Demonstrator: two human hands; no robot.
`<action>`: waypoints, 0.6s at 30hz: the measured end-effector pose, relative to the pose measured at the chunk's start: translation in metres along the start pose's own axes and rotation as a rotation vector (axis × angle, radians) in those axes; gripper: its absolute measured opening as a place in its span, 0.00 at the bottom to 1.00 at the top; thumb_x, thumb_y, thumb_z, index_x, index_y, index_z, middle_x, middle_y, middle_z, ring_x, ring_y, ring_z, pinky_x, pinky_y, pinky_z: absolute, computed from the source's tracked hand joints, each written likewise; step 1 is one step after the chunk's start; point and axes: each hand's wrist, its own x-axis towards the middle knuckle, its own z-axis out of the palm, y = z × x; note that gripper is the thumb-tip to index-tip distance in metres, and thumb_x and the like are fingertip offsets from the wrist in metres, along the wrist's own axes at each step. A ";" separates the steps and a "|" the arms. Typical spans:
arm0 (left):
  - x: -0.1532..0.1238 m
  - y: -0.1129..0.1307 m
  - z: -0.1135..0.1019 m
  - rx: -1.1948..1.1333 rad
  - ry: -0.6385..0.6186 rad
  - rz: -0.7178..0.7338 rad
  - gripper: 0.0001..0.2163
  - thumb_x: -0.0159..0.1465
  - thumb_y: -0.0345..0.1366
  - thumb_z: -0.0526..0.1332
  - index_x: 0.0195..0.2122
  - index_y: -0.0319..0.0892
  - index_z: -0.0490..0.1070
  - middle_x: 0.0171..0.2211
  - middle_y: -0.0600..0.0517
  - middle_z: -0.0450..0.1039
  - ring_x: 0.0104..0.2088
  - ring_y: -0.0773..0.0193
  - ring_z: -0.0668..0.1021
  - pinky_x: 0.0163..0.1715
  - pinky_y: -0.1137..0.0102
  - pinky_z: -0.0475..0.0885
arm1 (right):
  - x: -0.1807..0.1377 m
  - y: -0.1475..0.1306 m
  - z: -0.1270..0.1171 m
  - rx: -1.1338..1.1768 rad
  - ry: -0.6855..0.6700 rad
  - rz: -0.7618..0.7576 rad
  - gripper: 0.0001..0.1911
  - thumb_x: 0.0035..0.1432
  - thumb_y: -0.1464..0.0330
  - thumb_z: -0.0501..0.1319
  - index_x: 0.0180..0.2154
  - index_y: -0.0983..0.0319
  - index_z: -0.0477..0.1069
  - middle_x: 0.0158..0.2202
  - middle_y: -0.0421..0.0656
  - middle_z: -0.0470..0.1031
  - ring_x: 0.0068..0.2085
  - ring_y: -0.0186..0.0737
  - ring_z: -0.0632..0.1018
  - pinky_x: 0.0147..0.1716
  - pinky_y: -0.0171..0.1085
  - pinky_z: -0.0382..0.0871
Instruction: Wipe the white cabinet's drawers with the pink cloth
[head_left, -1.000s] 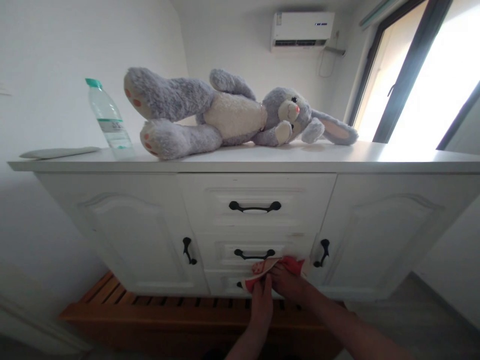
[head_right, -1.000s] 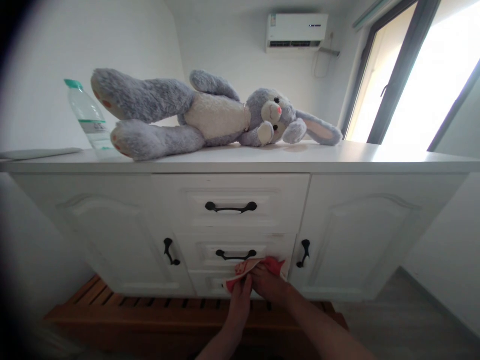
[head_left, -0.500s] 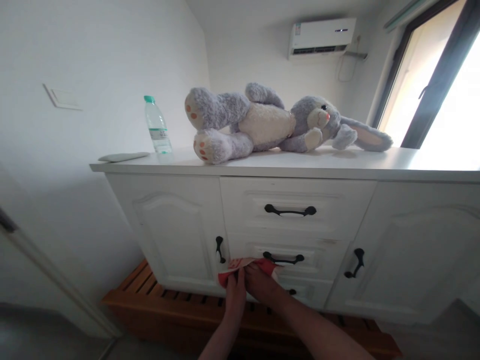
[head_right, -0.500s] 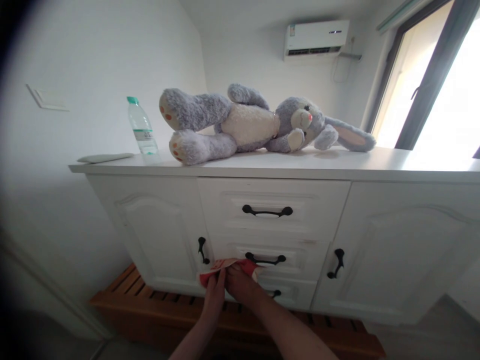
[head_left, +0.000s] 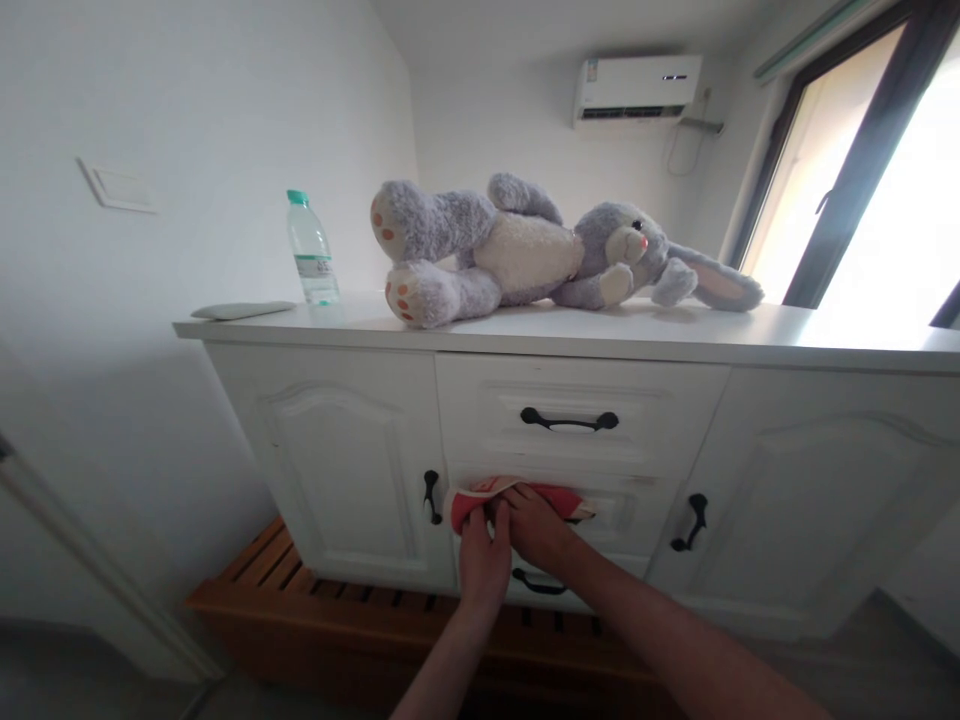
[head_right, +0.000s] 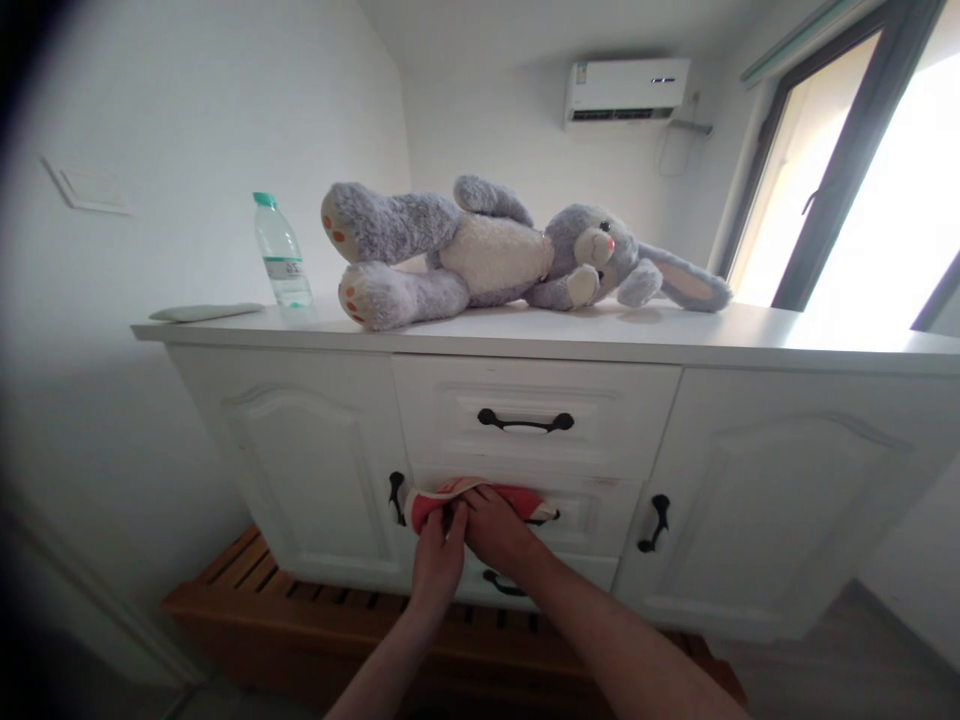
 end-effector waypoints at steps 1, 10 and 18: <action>-0.002 0.001 0.006 0.011 -0.017 0.009 0.25 0.67 0.49 0.48 0.52 0.32 0.70 0.51 0.30 0.76 0.54 0.44 0.77 0.57 0.53 0.68 | -0.008 0.004 -0.004 0.005 -0.013 0.001 0.22 0.61 0.70 0.63 0.56 0.65 0.72 0.57 0.50 0.73 0.60 0.49 0.68 0.62 0.46 0.61; -0.027 0.040 0.056 0.274 -0.093 0.432 0.27 0.69 0.49 0.46 0.49 0.35 0.77 0.51 0.34 0.78 0.57 0.40 0.73 0.63 0.47 0.62 | -0.087 0.036 -0.040 -0.126 -0.035 0.155 0.13 0.59 0.75 0.63 0.46 0.67 0.78 0.43 0.51 0.78 0.47 0.50 0.72 0.53 0.49 0.69; -0.057 0.061 0.119 0.210 -0.296 0.512 0.30 0.68 0.49 0.48 0.59 0.28 0.70 0.62 0.30 0.69 0.66 0.35 0.64 0.68 0.46 0.56 | -0.164 0.066 -0.068 -0.145 -0.015 0.269 0.23 0.62 0.76 0.58 0.59 0.63 0.70 0.51 0.51 0.76 0.52 0.50 0.72 0.55 0.47 0.72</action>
